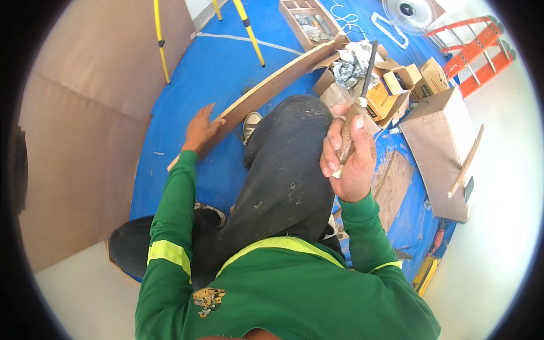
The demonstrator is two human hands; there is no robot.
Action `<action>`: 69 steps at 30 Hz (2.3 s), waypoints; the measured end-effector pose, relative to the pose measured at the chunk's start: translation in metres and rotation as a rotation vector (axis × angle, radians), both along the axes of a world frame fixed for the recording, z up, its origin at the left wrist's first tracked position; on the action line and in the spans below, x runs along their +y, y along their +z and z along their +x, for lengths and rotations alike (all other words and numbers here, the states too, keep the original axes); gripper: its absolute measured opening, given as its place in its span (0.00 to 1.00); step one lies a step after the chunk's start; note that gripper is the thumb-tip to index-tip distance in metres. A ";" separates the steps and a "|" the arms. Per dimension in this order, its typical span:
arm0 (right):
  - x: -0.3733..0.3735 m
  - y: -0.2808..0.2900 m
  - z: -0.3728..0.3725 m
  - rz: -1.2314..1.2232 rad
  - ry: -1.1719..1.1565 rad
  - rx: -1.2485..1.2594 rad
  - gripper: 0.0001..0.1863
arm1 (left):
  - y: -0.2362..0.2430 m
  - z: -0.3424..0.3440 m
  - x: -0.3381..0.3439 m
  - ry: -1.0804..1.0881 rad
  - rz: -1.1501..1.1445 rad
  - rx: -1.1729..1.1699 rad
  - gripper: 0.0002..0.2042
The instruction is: The person smooths a wooden plank with a hand plane, then fits it into a curved wall section. They remove the plank, mark it with a pencil, and use a hammer to tap it into place. The person repeats smoothing and fitting actions on the plank.
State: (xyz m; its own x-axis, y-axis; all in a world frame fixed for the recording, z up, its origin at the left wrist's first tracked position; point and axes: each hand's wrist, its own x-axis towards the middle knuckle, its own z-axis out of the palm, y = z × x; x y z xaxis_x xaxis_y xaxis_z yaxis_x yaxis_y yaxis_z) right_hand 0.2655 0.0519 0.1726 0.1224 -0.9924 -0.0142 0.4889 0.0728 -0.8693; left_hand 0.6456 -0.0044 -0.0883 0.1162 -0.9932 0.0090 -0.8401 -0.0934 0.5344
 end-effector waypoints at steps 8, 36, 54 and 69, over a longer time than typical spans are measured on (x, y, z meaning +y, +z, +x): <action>-0.009 -0.001 0.012 0.030 -0.004 -0.030 0.29 | -0.029 -0.077 -0.118 -0.071 0.075 0.020 0.37; 0.029 0.002 -0.029 -0.127 -0.238 -0.035 0.23 | 0.329 0.054 0.027 0.039 -0.601 1.080 0.27; 0.185 -0.269 -0.246 0.463 -0.978 0.439 0.18 | 0.386 -0.075 -0.004 -0.267 -0.154 1.493 0.31; 0.286 -0.436 -0.324 0.851 -0.950 0.907 0.27 | 0.154 -0.160 -0.075 0.049 0.336 1.418 0.21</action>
State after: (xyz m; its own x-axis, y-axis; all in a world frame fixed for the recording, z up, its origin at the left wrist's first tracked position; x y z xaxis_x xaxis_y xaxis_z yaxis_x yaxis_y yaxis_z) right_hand -0.0582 0.3376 -0.2635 -0.8801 -0.3607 -0.3088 -0.0051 0.6575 -0.7534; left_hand 0.4852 -0.0796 0.0653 -0.1364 -0.9203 -0.3667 0.3703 -0.3907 0.8428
